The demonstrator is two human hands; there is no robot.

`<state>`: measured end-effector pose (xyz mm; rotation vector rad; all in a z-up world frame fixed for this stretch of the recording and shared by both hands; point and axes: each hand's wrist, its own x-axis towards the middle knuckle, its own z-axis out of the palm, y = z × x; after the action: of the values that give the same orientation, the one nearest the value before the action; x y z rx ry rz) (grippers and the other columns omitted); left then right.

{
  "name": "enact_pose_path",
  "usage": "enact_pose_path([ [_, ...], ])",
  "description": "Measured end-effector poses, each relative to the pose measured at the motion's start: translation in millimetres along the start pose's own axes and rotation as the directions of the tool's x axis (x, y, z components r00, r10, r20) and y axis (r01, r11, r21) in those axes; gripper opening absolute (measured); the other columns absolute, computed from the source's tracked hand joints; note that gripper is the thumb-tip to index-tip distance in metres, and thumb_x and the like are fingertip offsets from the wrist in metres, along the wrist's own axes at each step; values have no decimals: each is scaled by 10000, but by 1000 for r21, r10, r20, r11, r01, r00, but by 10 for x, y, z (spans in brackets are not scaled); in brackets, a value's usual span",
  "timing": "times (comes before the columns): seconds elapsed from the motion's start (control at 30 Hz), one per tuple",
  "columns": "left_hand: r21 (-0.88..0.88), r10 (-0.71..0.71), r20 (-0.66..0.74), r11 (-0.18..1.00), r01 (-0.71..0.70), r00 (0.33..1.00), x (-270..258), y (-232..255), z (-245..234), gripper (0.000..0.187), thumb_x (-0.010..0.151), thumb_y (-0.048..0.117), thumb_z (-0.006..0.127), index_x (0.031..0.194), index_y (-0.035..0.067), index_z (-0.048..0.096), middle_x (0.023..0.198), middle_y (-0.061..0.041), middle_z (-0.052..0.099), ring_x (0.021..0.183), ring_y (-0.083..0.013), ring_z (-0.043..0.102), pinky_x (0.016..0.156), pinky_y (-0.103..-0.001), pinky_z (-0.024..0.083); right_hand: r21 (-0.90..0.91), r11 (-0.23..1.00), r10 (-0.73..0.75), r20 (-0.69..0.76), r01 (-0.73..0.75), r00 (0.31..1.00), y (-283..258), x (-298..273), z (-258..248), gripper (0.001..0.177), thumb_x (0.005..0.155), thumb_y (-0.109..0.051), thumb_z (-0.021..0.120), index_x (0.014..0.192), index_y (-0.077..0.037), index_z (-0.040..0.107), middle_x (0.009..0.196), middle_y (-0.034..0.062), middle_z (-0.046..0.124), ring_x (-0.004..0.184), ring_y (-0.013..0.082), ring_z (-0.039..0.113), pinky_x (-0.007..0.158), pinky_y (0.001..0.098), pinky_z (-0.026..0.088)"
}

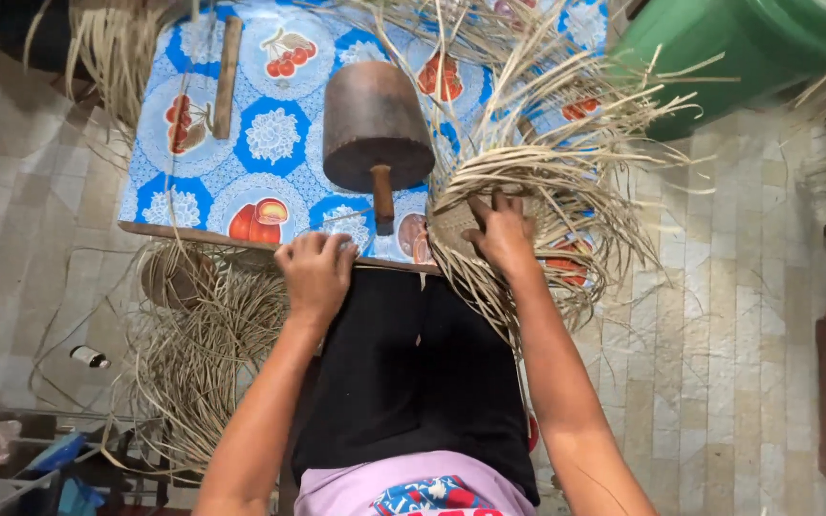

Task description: Weaving a hat by hand using dried plant fibers

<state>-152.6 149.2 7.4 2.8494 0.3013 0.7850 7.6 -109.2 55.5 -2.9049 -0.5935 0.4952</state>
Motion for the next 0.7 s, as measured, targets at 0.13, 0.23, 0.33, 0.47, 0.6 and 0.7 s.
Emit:
enact_pose_path([
  [0.13,-92,43,15,995,-41,999,127,356,-106,501,785,497,661,1206,240,572,1153,-69,480,1112,-275,452,954,-445,289,41,999,-11,-27,12,1000,8,-12,-75,586,790,-430,699,1333,-299,526,1342,120,460,1213,344,415,897,626,412],
  [0.23,-88,2,125,996,9,992,106,426,-130,867,635,561,746,1365,175,479,1356,-212,384,1285,-424,315,1014,-594,210,90,995,-28,-39,32,999,-86,-158,-269,578,773,-388,721,1315,-275,555,1337,152,481,1196,375,445,884,621,422],
  [0.33,-90,-91,269,989,119,959,25,345,-186,987,546,461,829,1406,181,435,1399,-238,333,1331,-476,235,1017,-689,170,228,958,-121,-234,175,965,115,-119,-112,463,804,-263,715,1244,-174,603,1133,195,559,1054,419,530,843,582,450],
  [0.47,-45,-250,211,963,265,945,-213,112,-202,987,555,371,865,1412,195,407,1362,-198,320,1305,-441,237,991,-678,217,382,754,-160,-683,535,713,-53,-412,-252,237,905,-73,668,1138,-117,677,1020,90,660,980,270,620,892,366,460],
  [0.6,-39,-315,129,946,322,940,-606,-193,-14,673,657,282,828,1262,304,534,1290,-117,350,1214,-386,331,908,-584,322,266,737,-121,-853,622,508,-322,-868,-64,175,879,-10,689,1028,-89,736,835,57,681,763,240,636,769,325,512],
  [0.7,-14,-341,151,938,347,928,-749,-319,20,420,760,292,751,1137,341,575,1134,7,436,1130,-243,416,908,-466,360,238,798,-88,-863,553,498,-361,-1015,68,167,861,-1,702,993,-97,736,851,59,661,780,242,594,800,335,482],
])
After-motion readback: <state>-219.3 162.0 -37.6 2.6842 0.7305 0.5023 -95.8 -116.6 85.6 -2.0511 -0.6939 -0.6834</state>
